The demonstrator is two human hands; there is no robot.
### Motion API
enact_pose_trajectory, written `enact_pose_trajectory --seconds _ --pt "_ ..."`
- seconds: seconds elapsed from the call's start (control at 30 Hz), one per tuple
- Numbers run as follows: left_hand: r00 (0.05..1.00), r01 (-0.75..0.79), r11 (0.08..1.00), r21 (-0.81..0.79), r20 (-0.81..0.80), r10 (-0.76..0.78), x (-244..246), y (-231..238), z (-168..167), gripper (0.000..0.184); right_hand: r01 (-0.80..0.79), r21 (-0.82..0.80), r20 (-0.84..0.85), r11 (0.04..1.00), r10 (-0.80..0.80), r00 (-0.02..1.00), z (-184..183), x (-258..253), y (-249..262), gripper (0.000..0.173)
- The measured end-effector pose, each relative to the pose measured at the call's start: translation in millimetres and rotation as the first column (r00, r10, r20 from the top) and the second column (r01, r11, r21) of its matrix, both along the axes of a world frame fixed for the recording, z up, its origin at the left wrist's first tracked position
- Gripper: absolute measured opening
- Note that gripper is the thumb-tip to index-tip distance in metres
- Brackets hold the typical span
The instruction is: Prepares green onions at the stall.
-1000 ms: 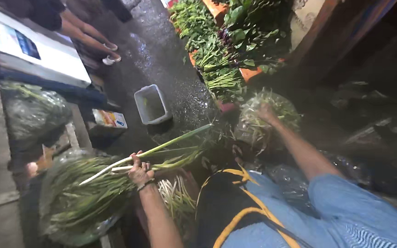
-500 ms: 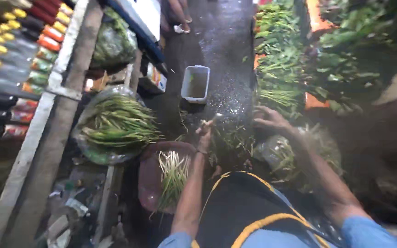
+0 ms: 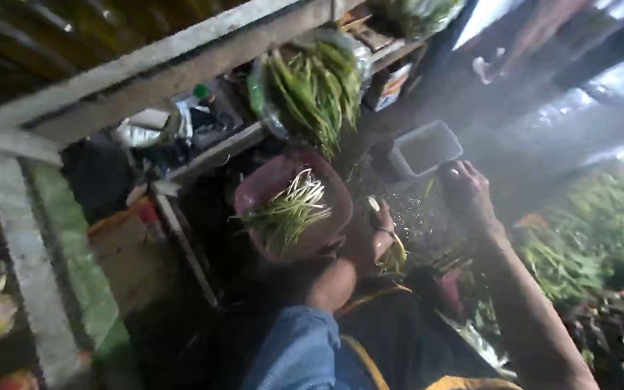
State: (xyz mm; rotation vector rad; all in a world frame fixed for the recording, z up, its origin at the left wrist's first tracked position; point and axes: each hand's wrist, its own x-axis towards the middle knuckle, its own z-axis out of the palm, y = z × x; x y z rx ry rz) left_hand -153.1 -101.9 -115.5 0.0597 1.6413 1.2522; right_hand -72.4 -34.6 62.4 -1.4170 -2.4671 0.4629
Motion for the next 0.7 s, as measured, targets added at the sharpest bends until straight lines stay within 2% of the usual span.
enact_pose_trajectory --seconds 0.07,0.1,0.2,0.3,0.37,0.43,0.5,0.57,0.63,0.67,0.7 --pt "0.948 -0.171 0.981 -0.094 0.254 0.19 -13 -2 -15 0.05 -0.037 0.034 -0.013 0.999 0.037 0.999 -7 -33 7 0.028" --pt "0.907 -0.195 0.97 -0.142 0.351 0.234 -20 -5 -15 0.052 -0.061 0.055 -0.048 0.997 0.063 0.997 -13 -48 9 0.028" --pt "0.868 -0.097 0.974 -0.203 0.462 0.183 -37 -14 -12 0.042 -0.089 0.04 -0.258 0.995 0.096 0.961 -40 -89 14 0.026" --pt "0.886 0.009 0.987 -0.158 0.459 0.066 -51 -14 -6 0.027 -0.005 -0.212 -0.354 0.977 -0.072 0.932 -53 -130 9 0.027" --pt "0.872 0.024 0.99 -0.138 0.487 0.046 -58 -7 -4 0.023 0.022 -0.416 -0.357 0.909 -0.185 0.916 -65 -151 9 0.032" --pt "0.853 0.006 0.995 -0.101 0.519 0.047 -64 3 0 0.015 -0.003 -0.548 -0.32 0.836 -0.206 0.925 -81 -162 16 0.038" --pt "0.841 -0.022 1.0 -0.007 0.541 0.023 -69 9 3 0.019 0.019 -0.581 -0.204 0.814 -0.168 0.964 -93 -163 30 0.046" --pt "0.855 -0.026 0.985 0.168 0.514 -0.066 -76 15 4 0.023 0.093 -0.523 -0.063 0.847 -0.148 0.987 -101 -151 44 0.05" --pt "0.923 0.077 0.945 0.317 0.336 -0.188 -85 19 16 0.019 0.116 -0.489 -0.057 0.865 -0.165 0.985 -105 -119 48 0.052" --pt "0.94 0.155 0.944 0.293 0.25 -0.232 -90 23 31 0.026 0.111 -0.534 -0.088 0.838 -0.186 0.979 -109 -99 48 0.055" --pt "0.934 0.179 0.949 0.261 0.258 -0.247 -95 29 46 0.031 0.073 -0.607 -0.144 0.791 -0.199 0.969 -111 -78 45 0.056"
